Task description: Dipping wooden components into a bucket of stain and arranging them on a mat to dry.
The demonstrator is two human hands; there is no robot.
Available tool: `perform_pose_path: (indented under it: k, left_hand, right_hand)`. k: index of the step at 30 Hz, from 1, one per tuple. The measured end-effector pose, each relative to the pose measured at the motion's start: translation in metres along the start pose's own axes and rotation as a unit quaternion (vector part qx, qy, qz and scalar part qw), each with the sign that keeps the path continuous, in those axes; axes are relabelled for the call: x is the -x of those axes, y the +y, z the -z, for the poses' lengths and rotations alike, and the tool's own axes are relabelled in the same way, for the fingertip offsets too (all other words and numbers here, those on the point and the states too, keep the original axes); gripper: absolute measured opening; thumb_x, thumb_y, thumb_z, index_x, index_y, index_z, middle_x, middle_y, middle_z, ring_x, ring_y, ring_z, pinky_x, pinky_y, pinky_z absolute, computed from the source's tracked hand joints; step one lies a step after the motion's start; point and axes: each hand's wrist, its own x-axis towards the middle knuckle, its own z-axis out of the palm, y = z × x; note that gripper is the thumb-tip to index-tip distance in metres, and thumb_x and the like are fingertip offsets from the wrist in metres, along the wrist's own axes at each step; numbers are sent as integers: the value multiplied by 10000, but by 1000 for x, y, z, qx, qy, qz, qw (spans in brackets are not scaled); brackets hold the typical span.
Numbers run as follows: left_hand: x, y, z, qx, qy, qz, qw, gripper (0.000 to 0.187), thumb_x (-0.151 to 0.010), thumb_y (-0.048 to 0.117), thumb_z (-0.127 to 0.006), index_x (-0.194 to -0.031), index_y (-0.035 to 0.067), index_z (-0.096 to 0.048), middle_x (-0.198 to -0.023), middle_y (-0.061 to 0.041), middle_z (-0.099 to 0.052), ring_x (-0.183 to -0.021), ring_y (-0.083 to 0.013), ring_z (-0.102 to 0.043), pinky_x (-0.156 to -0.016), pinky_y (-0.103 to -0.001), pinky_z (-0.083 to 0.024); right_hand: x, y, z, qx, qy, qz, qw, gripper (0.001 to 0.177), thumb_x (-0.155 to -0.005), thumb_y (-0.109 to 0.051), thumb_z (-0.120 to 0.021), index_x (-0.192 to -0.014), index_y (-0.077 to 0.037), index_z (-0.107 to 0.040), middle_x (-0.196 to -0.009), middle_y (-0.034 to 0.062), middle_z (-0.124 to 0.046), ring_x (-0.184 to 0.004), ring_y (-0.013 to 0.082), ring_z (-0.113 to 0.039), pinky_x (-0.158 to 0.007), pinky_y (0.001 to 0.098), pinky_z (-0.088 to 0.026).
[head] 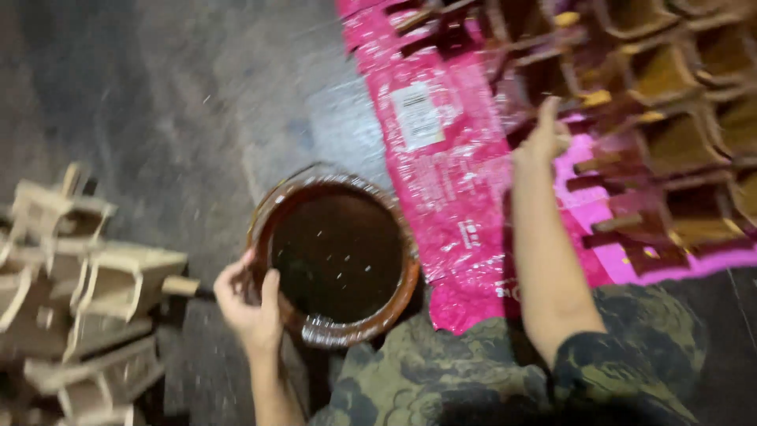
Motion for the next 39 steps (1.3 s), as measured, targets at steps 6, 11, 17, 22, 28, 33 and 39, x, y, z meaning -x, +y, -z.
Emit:
perform_pose_path:
  k: [6,11,17,22,28,33,39]
  left_hand:
    - [-7,-53,93,-172,131,-32,976,464,-901,137,-772,-1291,51,-535,-1332,-141,-624,-1251,-273,-594,-1111,-373,-432]
    - [-40,-118,172,-376,326,-98,862,579,-857,251,-814,-1313,29,-535,-1441,-223,-505,-1354,-434,-449,-1159,-572,-311]
    - [-97,-216,233,-648,139,-6,749,755,-831,319,-768,-1518,176,-489,-1467,-46,-618,-1479,-424,-299,-1113,-747,19]
    - [-108,-194,213,-169,307,139,926,578,-874,76,-596,-1047,262,-78,-1495,-159,-500,-1264,-235,-350,-931,-446,-236]
    - [-68,-143,198,-457,292,-19,840,91,-877,115,-753,-894,201,-732,-1220,-57,-505,-1347,-353,-237,-1201,-584,-11]
    - [-24,-10,162,-494,288,-245,783,111,-925,76,-881,-1009,75,-809,-999,-51,-826,-1131,-290,-684,-1172,-640,-158]
    - [20,74,76,-376,153,-382,830,164,-926,165,-846,-1067,86,-823,-807,-19,-697,-921,-272,-683,-1135,-612,-297]
  right_hand:
    - [37,-7,56,102,-177,-72,976,347,-822,-421,-880,-785,-272,-569,-700,-40,-624,-588,118,-601,-501,258,-449]
    - [59,-22,105,80,-169,74,980,226,-902,-163,-835,-933,-162,-611,-932,34,-737,-860,183,-747,-838,400,-637]
    - [45,-15,101,45,-230,191,953,415,-874,-4,-882,-1129,-80,-564,-1186,149,-679,-1070,286,-777,-917,450,-728]
    - [105,-47,105,130,-293,233,918,318,-935,133,-703,-1092,-112,-574,-1089,63,-664,-948,163,-681,-824,274,-621]
    - [123,-62,112,118,-360,262,888,347,-1003,179,-664,-1156,-91,-508,-1119,137,-692,-998,183,-733,-859,234,-642]
    - [239,-129,119,98,-405,237,877,361,-1016,91,-732,-1243,-68,-501,-1132,165,-719,-1006,215,-748,-931,274,-665]
    - [349,-178,157,119,-653,284,692,223,-946,-64,-739,-1151,-26,-657,-1041,168,-731,-902,277,-713,-808,357,-563]
